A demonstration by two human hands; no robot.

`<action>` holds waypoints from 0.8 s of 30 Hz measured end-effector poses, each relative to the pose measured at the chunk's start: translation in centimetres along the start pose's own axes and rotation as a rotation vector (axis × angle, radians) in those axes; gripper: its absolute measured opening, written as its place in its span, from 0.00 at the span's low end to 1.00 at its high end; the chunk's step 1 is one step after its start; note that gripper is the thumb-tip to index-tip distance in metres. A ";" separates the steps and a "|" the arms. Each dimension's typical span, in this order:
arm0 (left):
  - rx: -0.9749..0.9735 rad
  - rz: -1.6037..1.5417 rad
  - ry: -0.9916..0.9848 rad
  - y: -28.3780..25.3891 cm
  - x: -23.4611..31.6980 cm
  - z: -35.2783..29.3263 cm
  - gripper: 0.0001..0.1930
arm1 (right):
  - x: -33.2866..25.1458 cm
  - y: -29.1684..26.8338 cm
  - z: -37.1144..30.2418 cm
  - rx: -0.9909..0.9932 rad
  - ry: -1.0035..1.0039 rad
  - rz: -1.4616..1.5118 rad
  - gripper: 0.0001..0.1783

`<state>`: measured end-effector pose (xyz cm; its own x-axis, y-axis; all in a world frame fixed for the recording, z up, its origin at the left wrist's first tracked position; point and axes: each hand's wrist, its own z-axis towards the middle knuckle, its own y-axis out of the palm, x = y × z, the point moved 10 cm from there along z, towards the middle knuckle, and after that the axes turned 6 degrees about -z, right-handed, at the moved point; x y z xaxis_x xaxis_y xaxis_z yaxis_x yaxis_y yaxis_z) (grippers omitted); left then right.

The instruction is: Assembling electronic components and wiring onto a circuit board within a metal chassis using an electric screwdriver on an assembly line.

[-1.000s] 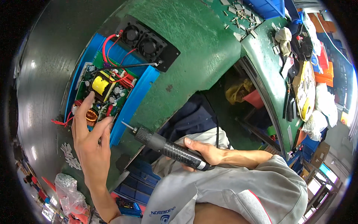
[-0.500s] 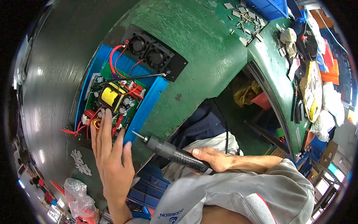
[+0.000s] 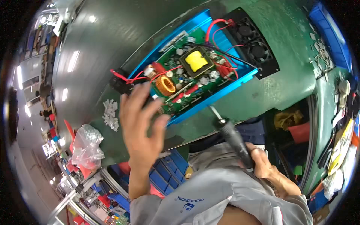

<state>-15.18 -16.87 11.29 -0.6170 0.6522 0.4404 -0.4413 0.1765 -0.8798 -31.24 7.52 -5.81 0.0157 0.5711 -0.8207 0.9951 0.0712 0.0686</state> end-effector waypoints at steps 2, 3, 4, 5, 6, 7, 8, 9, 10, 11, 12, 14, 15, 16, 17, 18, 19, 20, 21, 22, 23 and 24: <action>0.211 0.063 -0.176 -3.0 -4.8 -2.3 0.12 | 1.1 -1.1 -0.8 0.005 0.006 0.050 0.48; 0.309 0.085 -0.306 -4.9 -7.7 -4.4 0.12 | 0.7 -1.3 -0.8 0.027 -0.019 0.042 0.49; 0.409 0.097 -0.438 -6.6 -10.8 -7.0 0.11 | 0.5 -1.4 -0.7 0.043 0.002 0.027 0.49; 0.409 0.111 -0.513 -7.0 -13.8 -8.9 0.11 | 0.7 -1.5 -0.5 0.051 0.000 0.026 0.49; 0.411 0.128 -0.588 -7.4 -16.2 -10.3 0.11 | 0.8 -1.5 -0.2 0.051 -0.019 0.043 0.50; 0.410 0.121 -0.583 -7.3 -17.2 -10.8 0.11 | 1.0 -1.4 0.0 0.054 -0.034 0.059 0.50; 0.379 0.145 -0.631 -6.8 -18.2 -11.1 0.10 | 1.1 -1.6 0.1 0.069 -0.031 0.057 0.50; 0.347 0.168 -0.676 -6.5 -19.1 -11.3 0.09 | 1.2 -1.5 0.3 0.069 -0.022 0.061 0.51; 0.344 0.205 -0.641 -6.5 -19.4 -11.4 0.09 | 1.6 -1.6 0.3 0.082 -0.004 0.067 0.52; 0.339 0.228 -0.600 -6.3 -19.4 -11.3 0.09 | 1.7 -1.6 0.2 0.073 -0.010 0.092 0.54; 0.318 0.266 -0.579 -6.1 -19.2 -11.2 0.08 | 1.7 -1.6 0.2 0.075 -0.014 0.080 0.54; 0.334 0.331 -0.487 -6.3 -18.7 -11.3 0.09 | 1.7 -1.3 0.2 0.068 -0.015 0.094 0.54; 0.308 0.318 -0.483 -5.9 -18.8 -11.2 0.09 | 1.3 -1.3 0.2 0.070 -0.029 0.109 0.53; 0.302 0.304 -0.471 -5.8 -18.7 -11.1 0.09 | 1.0 -1.1 0.2 0.061 -0.046 0.128 0.53; 0.290 0.312 -0.454 -5.7 -18.6 -11.0 0.09 | 1.1 -1.1 0.1 0.056 -0.088 0.110 0.50; 0.279 0.321 -0.438 -5.7 -18.6 -10.9 0.10 | 1.1 -1.3 -0.1 0.071 -0.083 0.113 0.50; 0.253 0.260 -0.426 -5.7 -19.4 -11.1 0.11 | 0.8 -1.3 0.0 0.070 -0.108 0.103 0.48; 0.250 0.257 -0.422 -6.0 -19.9 -11.0 0.11 | 0.5 -1.2 0.0 0.068 -0.132 0.092 0.47; 0.270 0.013 -0.597 -5.9 -22.1 -11.9 0.10 | 0.4 -1.3 -0.1 0.059 -0.135 0.052 0.47; 0.289 -0.228 -0.770 -5.5 -23.6 -13.0 0.10 | 0.4 -1.4 -0.1 0.056 -0.137 0.056 0.47; 0.290 -0.222 -0.771 -5.7 -23.5 -13.0 0.10 | 0.3 -1.4 -0.2 0.049 -0.143 0.051 0.43; 0.254 -0.207 -0.788 -5.7 -23.5 -12.9 0.10 | 0.3 -1.3 -0.2 0.040 -0.149 0.047 0.39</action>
<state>10.26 -23.70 3.67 -0.7393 -0.0953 0.6666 -0.6699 0.0031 -0.7425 -32.60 7.78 -6.01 0.0739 0.4452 -0.8924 0.9959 0.0131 0.0890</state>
